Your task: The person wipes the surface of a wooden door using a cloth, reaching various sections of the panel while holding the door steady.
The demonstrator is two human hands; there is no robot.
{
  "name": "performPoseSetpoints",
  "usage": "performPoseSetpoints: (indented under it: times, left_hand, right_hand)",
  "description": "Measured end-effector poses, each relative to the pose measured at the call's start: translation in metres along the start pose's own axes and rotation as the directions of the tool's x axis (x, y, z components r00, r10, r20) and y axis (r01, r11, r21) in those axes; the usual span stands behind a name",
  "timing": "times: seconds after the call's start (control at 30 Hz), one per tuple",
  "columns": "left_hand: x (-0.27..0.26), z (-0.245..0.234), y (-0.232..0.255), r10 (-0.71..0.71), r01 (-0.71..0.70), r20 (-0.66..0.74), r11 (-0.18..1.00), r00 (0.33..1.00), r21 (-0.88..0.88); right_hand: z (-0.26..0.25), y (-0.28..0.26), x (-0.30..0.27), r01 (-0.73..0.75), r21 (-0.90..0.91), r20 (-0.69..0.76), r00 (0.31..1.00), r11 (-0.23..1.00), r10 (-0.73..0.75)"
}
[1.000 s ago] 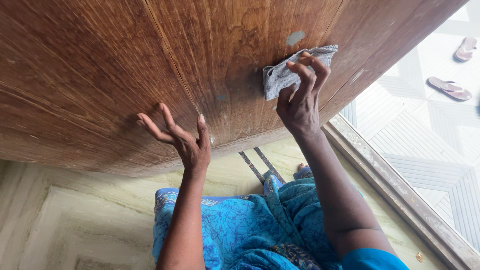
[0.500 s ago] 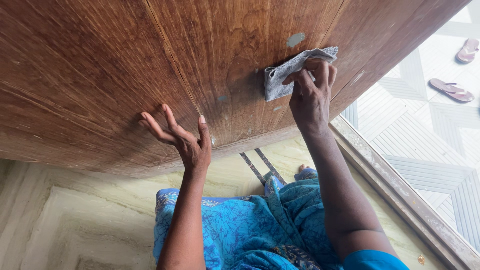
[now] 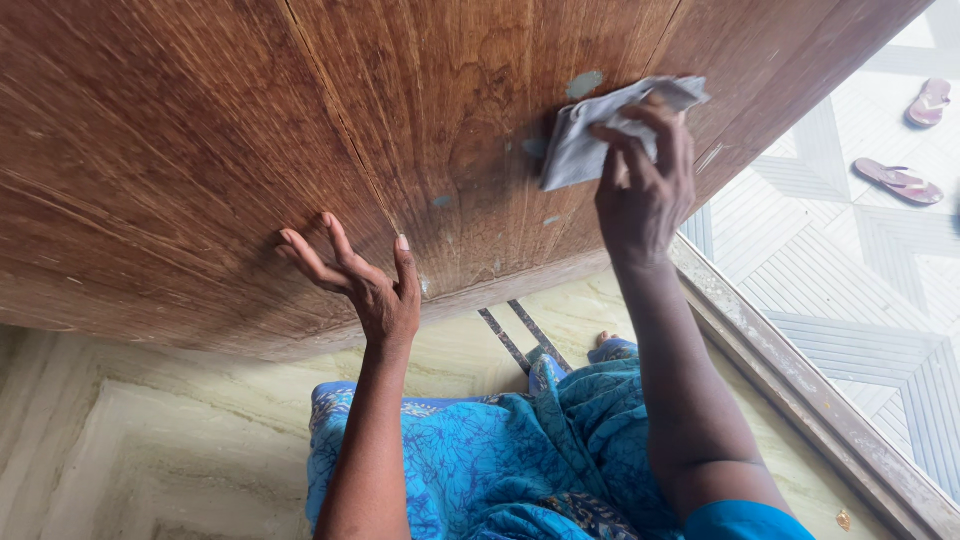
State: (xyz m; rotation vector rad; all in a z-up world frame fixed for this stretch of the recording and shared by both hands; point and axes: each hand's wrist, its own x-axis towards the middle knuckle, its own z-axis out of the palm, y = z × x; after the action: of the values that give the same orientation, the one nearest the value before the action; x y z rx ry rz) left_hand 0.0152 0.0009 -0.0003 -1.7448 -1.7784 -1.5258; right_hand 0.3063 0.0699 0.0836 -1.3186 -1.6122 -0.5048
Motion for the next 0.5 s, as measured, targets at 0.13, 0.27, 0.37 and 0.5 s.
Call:
performPoseSetpoints:
  times: [0.13,0.27,0.37,0.5]
  left_hand:
    - [-0.001,0.000,-0.002,-0.002,0.002,0.007,1.000,1.000,0.016]
    - [0.000,-0.002,-0.002,0.009,-0.010,0.030,0.999,1.000,0.035]
    - [0.000,-0.004,-0.002,0.012,-0.013,0.035,0.999,0.999,0.040]
    - [0.001,-0.005,-0.004,0.017,-0.018,0.016,0.999,1.000,0.030]
  right_hand:
    - [-0.008,0.064,0.006,-0.182,0.018,-0.061,0.981,0.983,0.183]
    - [0.004,0.136,-0.011,-0.491,0.129,0.072,0.871,0.862,0.485]
    - [0.041,0.181,-0.037,-0.622,0.184,0.190,0.782,0.761,0.593]
    - [0.064,0.179,-0.045,-0.861,0.370,0.431,0.491,0.348,0.757]
